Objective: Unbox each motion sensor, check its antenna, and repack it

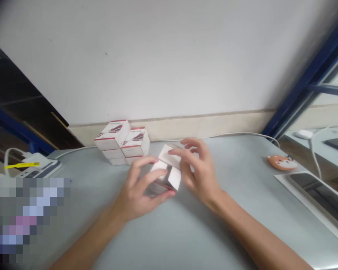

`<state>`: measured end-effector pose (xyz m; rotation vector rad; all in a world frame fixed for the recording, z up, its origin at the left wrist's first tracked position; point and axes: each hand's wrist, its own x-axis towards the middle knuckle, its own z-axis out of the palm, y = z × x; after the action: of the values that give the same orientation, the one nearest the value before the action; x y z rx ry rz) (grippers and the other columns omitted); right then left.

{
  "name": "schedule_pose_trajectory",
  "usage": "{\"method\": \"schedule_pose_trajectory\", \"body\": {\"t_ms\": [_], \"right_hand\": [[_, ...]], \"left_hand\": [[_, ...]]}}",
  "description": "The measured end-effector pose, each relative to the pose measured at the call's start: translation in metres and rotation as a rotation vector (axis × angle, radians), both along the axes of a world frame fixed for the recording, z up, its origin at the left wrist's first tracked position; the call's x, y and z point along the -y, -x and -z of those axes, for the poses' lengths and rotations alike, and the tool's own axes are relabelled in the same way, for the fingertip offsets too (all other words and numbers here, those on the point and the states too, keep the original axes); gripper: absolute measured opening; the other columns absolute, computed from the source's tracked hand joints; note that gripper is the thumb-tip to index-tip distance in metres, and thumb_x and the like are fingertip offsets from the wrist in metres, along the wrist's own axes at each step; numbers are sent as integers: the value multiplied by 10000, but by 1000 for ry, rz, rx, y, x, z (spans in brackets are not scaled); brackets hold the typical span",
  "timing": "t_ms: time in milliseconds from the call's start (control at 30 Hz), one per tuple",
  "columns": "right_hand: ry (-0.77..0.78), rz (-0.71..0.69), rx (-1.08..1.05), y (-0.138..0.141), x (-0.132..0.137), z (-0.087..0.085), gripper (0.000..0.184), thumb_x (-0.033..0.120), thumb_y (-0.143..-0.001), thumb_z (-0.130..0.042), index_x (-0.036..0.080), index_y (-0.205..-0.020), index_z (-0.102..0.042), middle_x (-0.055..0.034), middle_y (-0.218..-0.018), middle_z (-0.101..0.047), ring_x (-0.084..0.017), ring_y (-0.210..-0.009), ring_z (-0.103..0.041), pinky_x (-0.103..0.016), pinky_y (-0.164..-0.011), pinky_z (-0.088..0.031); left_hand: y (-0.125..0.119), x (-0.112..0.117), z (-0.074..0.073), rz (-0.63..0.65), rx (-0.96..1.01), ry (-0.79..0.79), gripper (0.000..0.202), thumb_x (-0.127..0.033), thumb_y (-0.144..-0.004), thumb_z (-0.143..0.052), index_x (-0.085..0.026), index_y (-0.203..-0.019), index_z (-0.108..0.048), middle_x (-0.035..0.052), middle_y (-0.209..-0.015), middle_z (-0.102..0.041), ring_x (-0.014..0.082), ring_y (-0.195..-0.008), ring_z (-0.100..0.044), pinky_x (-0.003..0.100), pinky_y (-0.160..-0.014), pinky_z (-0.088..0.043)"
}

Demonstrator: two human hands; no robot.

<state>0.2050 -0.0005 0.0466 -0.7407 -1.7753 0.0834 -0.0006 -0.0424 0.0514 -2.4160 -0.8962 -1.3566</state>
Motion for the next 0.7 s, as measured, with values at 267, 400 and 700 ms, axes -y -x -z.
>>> {"method": "schedule_pose_trajectory", "body": {"t_ms": [267,400,700], "right_hand": [[-40,-209,309,-5,0,-2,708,-49,-829,-469,375,-1367,-650,-118,-1370,-544,-321,-1310,-582,-550,-1002,-574],[-16,-250,321,-5,2,-3,664,-24,-827,-494,360,-1356,-613,-127,-1408,-511,-333,-1341,-566,-558,-1022,-564],[-85,-169,246,-11,3,-7,463,95,-827,-619,287,-1246,-579,-142,-1340,-553,-334,-1224,-630,-536,-998,-575]], "left_hand": [[8,-5,3,-73,32,-8,308,-410,-910,-788,-252,-1112,-617,76,-1160,-462,198,-1010,-598,341,-855,-620],[5,-6,11,-104,94,-38,373,-453,-893,-796,-279,-1128,-564,58,-1130,-404,201,-1030,-553,339,-846,-602],[7,-9,13,-96,125,-26,324,-459,-905,-791,-255,-1100,-632,50,-1092,-375,205,-1010,-517,352,-864,-560]]}}
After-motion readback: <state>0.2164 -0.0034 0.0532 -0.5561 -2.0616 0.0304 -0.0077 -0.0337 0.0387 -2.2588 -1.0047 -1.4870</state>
